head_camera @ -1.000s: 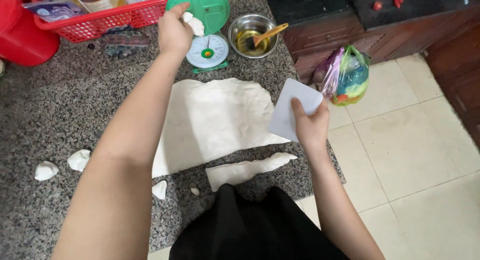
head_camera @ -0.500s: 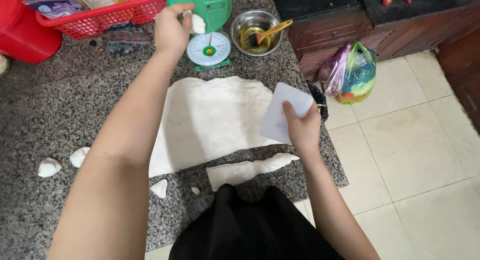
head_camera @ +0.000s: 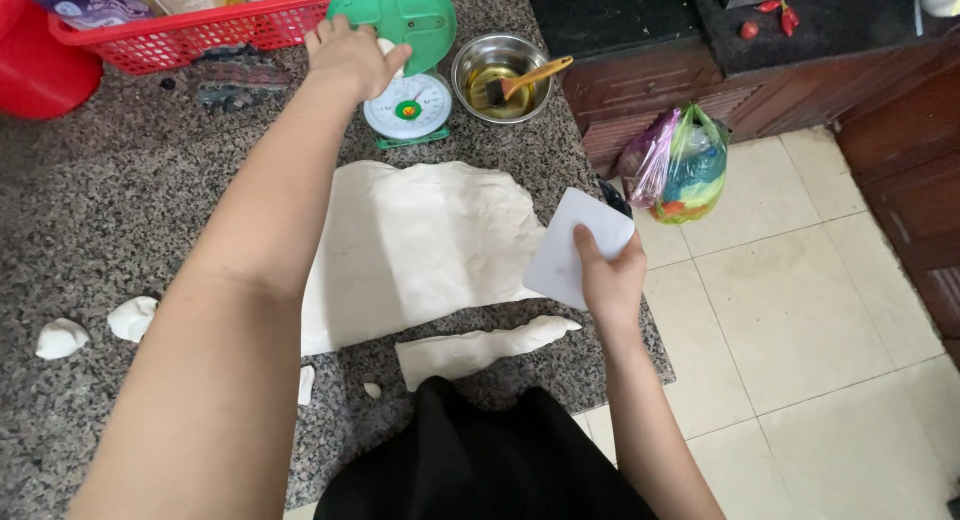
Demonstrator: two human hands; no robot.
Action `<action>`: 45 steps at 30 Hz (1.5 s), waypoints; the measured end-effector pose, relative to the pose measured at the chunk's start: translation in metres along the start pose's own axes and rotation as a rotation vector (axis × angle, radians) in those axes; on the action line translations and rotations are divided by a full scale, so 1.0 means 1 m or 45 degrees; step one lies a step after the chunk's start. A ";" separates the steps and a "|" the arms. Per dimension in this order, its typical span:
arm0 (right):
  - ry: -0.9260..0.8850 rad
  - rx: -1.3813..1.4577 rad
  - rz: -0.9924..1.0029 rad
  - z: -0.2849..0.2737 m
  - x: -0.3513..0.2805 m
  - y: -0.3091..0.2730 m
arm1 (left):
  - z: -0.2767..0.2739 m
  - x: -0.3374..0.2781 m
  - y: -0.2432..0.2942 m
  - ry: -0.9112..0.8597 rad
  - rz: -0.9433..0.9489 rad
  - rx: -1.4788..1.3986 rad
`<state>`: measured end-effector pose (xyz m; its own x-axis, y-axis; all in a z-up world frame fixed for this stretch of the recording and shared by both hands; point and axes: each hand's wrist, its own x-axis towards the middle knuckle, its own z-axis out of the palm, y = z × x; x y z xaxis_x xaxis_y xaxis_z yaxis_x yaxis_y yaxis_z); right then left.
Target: Portioning a large piece of dough into smaller pieces using a bench scraper and weighing them on a scale.
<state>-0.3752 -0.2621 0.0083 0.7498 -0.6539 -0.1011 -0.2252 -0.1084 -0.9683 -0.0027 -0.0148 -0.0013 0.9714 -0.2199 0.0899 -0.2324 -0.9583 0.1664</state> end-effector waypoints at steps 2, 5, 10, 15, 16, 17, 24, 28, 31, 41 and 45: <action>0.007 0.010 -0.022 -0.001 0.000 0.005 | -0.007 -0.003 0.000 0.041 0.139 -0.007; 0.005 -0.012 -0.013 0.000 -0.004 0.000 | -0.052 -0.032 0.015 -0.259 0.094 -0.160; -0.052 -0.029 -0.025 0.006 -0.011 -0.007 | -0.055 -0.097 0.031 0.139 0.076 -0.593; -0.156 -0.037 -0.080 0.023 -0.020 -0.010 | 0.038 -0.212 0.000 0.803 0.352 -1.498; -0.175 -0.039 -0.100 0.027 -0.023 -0.011 | 0.036 -0.248 -0.009 0.412 -0.305 -1.795; -0.190 -0.040 -0.119 0.032 -0.027 -0.012 | 0.034 -0.284 -0.017 -0.047 -0.955 -2.011; -0.362 -0.102 -0.232 0.066 -0.056 -0.008 | 0.053 -0.406 -0.205 0.240 -1.346 -2.525; -0.454 -0.127 -0.288 0.086 -0.083 -0.026 | -0.072 -0.418 -0.264 0.886 -0.559 -2.226; -0.486 -0.163 -0.299 0.096 -0.107 -0.040 | -0.144 -0.423 -0.280 1.314 -0.610 -1.737; -0.510 -0.220 -0.319 0.090 -0.123 0.003 | 0.091 -0.518 -0.333 1.015 -1.139 -0.576; -0.427 -0.265 -0.226 0.079 -0.138 0.010 | 0.077 -0.511 -0.179 0.656 -0.807 -0.755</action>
<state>-0.4320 -0.1140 -0.0056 0.9412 -0.3356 -0.0395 -0.1696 -0.3683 -0.9141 -0.4537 0.2547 -0.1523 0.8172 0.5387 0.2051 0.1965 -0.5948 0.7795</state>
